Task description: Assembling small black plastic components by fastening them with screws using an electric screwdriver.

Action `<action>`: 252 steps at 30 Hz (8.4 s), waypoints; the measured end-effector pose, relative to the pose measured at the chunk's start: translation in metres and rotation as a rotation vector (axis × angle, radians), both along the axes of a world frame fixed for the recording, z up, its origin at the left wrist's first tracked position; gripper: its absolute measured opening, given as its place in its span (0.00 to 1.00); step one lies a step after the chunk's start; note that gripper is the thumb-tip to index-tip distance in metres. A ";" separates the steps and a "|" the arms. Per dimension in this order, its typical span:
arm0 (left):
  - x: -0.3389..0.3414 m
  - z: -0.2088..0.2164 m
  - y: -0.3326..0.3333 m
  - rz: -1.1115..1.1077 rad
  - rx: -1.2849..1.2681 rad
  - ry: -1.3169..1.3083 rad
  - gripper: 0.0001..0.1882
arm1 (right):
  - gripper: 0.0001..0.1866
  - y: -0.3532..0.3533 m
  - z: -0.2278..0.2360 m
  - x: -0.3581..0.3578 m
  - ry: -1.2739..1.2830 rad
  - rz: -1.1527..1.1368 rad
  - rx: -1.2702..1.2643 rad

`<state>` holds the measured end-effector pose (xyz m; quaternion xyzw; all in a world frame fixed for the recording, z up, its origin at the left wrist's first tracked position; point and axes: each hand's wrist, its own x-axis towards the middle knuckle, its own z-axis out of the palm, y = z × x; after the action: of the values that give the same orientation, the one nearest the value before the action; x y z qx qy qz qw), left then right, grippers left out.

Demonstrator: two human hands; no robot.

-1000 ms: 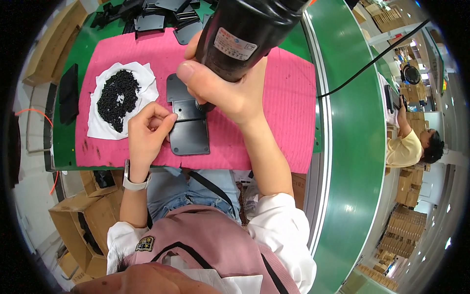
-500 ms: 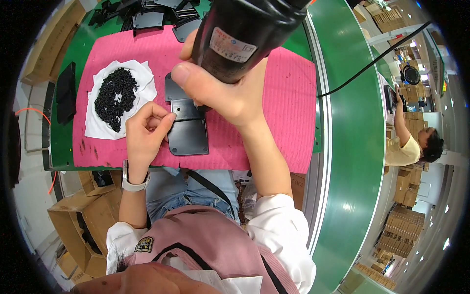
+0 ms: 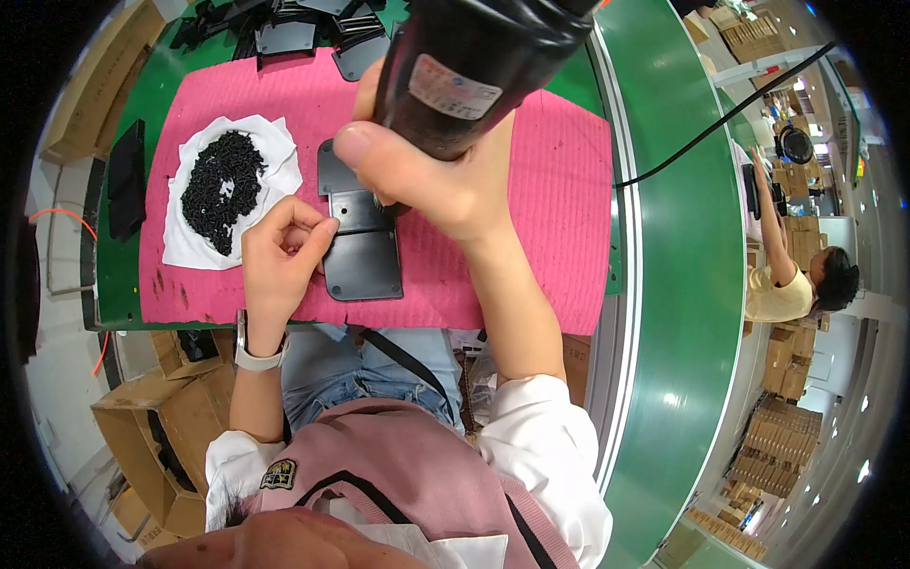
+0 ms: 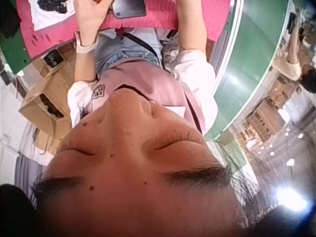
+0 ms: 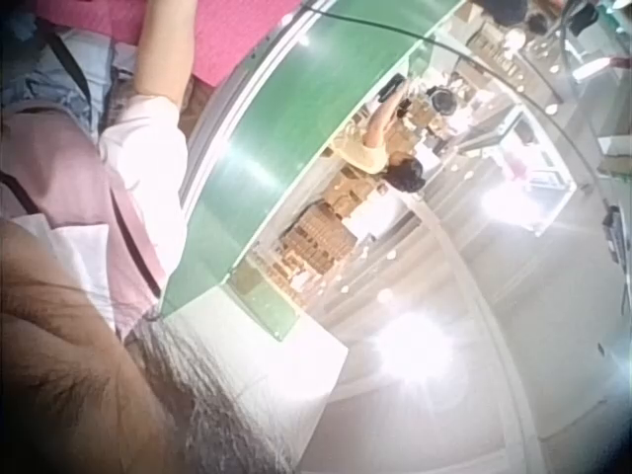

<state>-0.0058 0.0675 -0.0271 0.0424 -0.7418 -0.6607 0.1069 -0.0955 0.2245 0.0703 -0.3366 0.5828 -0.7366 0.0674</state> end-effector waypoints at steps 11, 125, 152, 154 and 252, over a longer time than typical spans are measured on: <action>0.000 0.001 0.000 -0.001 0.001 0.002 0.08 | 0.13 -0.006 -0.006 0.005 0.106 -0.026 -0.019; 0.158 0.011 -0.114 0.541 0.095 0.270 0.12 | 0.22 -0.061 -0.003 0.131 -0.106 0.187 0.257; 0.306 -0.087 -0.413 1.140 0.505 0.354 0.12 | 0.41 0.044 -0.079 -0.181 0.518 -0.434 1.056; 0.254 -0.058 -0.389 1.054 0.379 0.399 0.11 | 0.34 0.032 -0.062 -0.163 0.490 -0.462 1.225; 0.050 0.000 -0.063 -0.012 0.692 0.125 0.19 | 0.13 -0.080 -0.021 -0.025 0.020 -0.047 0.212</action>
<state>0.0442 0.0050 -0.0266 0.0311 -0.4663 -0.8748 0.1274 -0.1204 0.1446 0.0490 -0.3212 0.6659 -0.6686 0.0794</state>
